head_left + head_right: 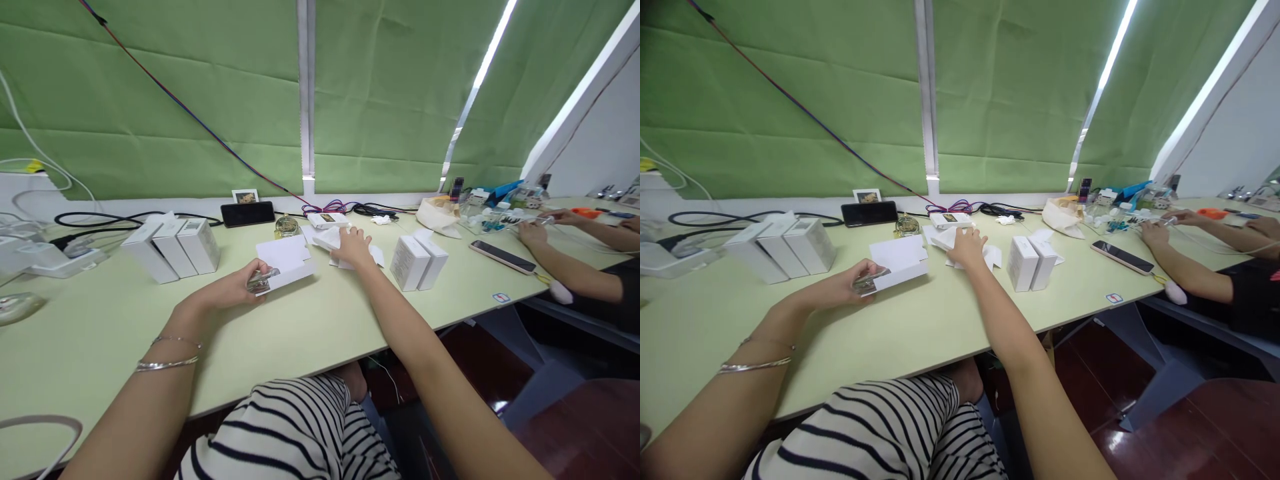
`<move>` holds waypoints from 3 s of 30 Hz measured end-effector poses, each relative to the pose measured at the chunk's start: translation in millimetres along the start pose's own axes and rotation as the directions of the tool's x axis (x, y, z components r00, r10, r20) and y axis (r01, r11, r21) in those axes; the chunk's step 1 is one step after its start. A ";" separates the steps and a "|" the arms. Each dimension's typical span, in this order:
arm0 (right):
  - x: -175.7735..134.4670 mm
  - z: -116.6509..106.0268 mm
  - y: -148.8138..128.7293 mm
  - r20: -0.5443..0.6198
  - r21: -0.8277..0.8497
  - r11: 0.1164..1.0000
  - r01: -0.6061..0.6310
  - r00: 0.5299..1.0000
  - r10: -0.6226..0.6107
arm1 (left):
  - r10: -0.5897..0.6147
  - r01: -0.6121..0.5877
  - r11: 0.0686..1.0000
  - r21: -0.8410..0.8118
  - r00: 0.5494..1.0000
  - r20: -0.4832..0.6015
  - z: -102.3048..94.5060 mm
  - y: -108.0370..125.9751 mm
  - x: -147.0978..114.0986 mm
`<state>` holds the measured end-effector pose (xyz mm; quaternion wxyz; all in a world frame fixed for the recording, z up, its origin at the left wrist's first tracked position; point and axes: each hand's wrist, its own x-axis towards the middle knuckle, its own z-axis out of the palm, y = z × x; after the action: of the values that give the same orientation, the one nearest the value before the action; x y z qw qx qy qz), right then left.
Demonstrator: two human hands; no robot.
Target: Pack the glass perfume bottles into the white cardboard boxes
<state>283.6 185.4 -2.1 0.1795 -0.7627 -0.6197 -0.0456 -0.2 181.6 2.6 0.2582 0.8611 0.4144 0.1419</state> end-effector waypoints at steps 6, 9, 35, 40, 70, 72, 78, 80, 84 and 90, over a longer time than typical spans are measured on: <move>-3.8 -3.5 -13.9 -0.116 0.140 0.958 0.251 0.965 -0.236 | -0.012 0.010 1.000 0.015 0.988 0.151 -2.7 -0.6 -0.7; -6.8 -7.4 -23.5 -0.045 0.416 0.765 0.491 0.852 -0.522 | -0.010 0.007 1.000 0.024 0.989 0.150 -3.2 1.2 -1.7; -8.9 -12.0 -26.1 0.179 0.309 0.787 0.534 0.780 -0.600 | -0.376 0.444 0.887 0.129 0.854 -0.361 -31.0 -14.0 -7.5; -4.3 -12.5 -32.6 -0.266 0.644 0.624 0.443 0.894 -0.359 | -0.341 0.428 0.904 0.019 0.747 -0.571 -30.6 -5.3 -8.0; -33.6 23.1 -78.6 0.009 1.000 0.018 0.001 0.855 -0.519 | -0.128 -0.169 0.920 -0.354 0.723 -0.679 36.5 36.4 17.8; -36.7 23.5 -80.5 -0.039 0.983 0.133 0.123 0.860 -0.508 | -0.180 -0.139 0.901 -0.411 0.742 -0.646 38.1 33.8 19.4; -42.6 11.9 -77.8 -0.428 0.750 0.495 0.438 0.893 -0.142 | -0.154 -0.345 0.711 -0.613 0.774 -0.614 38.7 33.3 24.6; -38.8 8.1 -73.6 -0.418 0.788 0.492 0.370 0.909 -0.014 | -0.137 -0.359 0.668 -0.651 0.801 -0.583 37.1 33.9 24.4; -32.5 9.3 -69.5 -0.099 0.938 0.285 0.198 0.939 -0.329 | -0.099 -0.323 0.674 -0.664 0.852 -0.514 37.3 34.5 23.8; -41.5 20.9 -77.0 0.054 0.989 0.145 0.042 0.801 -0.596 | -0.074 -0.317 0.623 -0.715 0.886 -0.457 43.1 32.1 24.9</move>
<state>196.9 166.7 -16.9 0.4493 -0.3139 -0.6845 0.4807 55.4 170.3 -14.2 0.4897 0.6363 0.2990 0.5157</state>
